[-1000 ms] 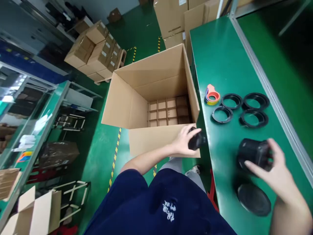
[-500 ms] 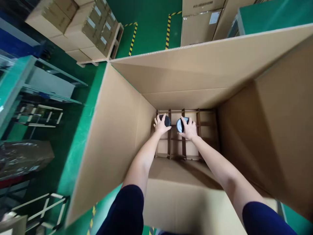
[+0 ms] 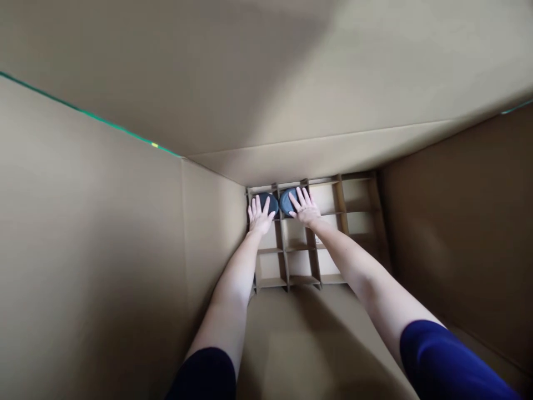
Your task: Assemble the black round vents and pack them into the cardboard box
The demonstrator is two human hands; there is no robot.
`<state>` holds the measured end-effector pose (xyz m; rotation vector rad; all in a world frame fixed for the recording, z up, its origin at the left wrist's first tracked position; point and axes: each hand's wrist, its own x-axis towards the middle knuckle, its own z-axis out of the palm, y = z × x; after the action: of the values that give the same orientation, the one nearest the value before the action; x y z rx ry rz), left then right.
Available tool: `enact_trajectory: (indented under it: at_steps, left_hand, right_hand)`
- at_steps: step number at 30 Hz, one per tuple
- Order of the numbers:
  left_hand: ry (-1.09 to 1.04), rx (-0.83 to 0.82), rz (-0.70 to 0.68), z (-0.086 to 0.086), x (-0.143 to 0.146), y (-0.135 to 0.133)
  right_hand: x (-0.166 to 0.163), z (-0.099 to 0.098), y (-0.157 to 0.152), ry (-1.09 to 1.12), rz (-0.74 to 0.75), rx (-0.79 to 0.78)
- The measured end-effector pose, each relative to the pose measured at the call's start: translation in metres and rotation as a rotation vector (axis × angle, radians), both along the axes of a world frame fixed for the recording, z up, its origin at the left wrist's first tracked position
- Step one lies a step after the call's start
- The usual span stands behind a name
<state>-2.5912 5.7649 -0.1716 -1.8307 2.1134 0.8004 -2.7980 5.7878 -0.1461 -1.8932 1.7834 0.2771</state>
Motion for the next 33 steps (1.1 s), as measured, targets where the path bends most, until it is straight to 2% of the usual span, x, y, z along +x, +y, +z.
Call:
enact_trajectory:
  at_steps: [3,5,7,10,12,13,15,16,17,19,21,23,25,27,29,31,33]
  left_hand:
    - [-0.058,-0.046,0.028,0.007,-0.005,-0.002]
    - [-0.061,-0.089,-0.002,0.023,-0.018,0.0]
    - [-0.036,-0.073,-0.091,0.046,-0.04,0.008]
    - [-0.031,-0.022,-0.216,0.087,-0.082,0.031]
    - [-0.004,-0.063,-0.255,0.114,-0.111,0.05]
    - [0.061,-0.105,-0.265,0.128,-0.124,0.062]
    - [0.32,-0.208,-0.274,0.159,-0.144,0.094]
    - [0.47,-0.261,-0.281,0.178,-0.151,0.116]
    - [0.613,-0.305,-0.303,0.197,-0.158,0.143]
    - [0.821,-0.315,-0.454,0.237,-0.18,0.207]
    - [0.904,-0.179,-0.765,0.273,-0.225,0.282]
    - [0.811,0.023,-1.099,0.299,-0.295,0.358]
    - [0.682,0.112,-1.344,0.315,-0.38,0.427]
    - [0.556,0.099,-1.426,0.322,-0.458,0.484]
    - [0.44,0.082,-1.401,0.326,-0.516,0.527]
    - [0.378,0.059,-1.389,0.329,-0.547,0.555]
    - [0.342,0.03,-1.364,0.336,-0.55,0.567]
  right_hand:
    - [-0.001,0.021,0.002,0.012,-0.027,-0.004]
    - [-0.001,0.049,0.01,0.014,-0.072,-0.003]
    - [-0.001,0.09,0.031,0.02,-0.033,0.016]
    - [-0.008,0.164,0.089,0.036,0.114,0.054]
    - [-0.021,0.214,0.143,-0.036,0.132,-0.005]
    - [-0.032,0.238,0.176,-0.109,0.183,-0.091]
    - [-0.061,0.285,0.257,-0.231,0.219,-0.284]
    - [-0.081,0.306,0.304,-0.259,0.163,-0.372]
    - [-0.104,0.324,0.354,-0.246,0.008,-0.439]
    - [-0.159,0.346,0.458,-0.1,-0.478,-0.544]
    - [-0.217,0.347,0.554,0.165,-0.926,-0.598]
    - [-0.263,0.331,0.634,0.332,-1.24,-0.402]
    - [-0.29,0.307,0.691,0.274,-1.409,-0.133]
    - [-0.298,0.286,0.727,0.121,-1.441,-0.008]
    - [-0.294,0.27,0.748,0.04,-1.405,-0.036]
    - [-0.288,0.259,0.761,0.048,-1.366,-0.099]
    - [-0.283,0.252,0.771,0.06,-1.353,-0.156]
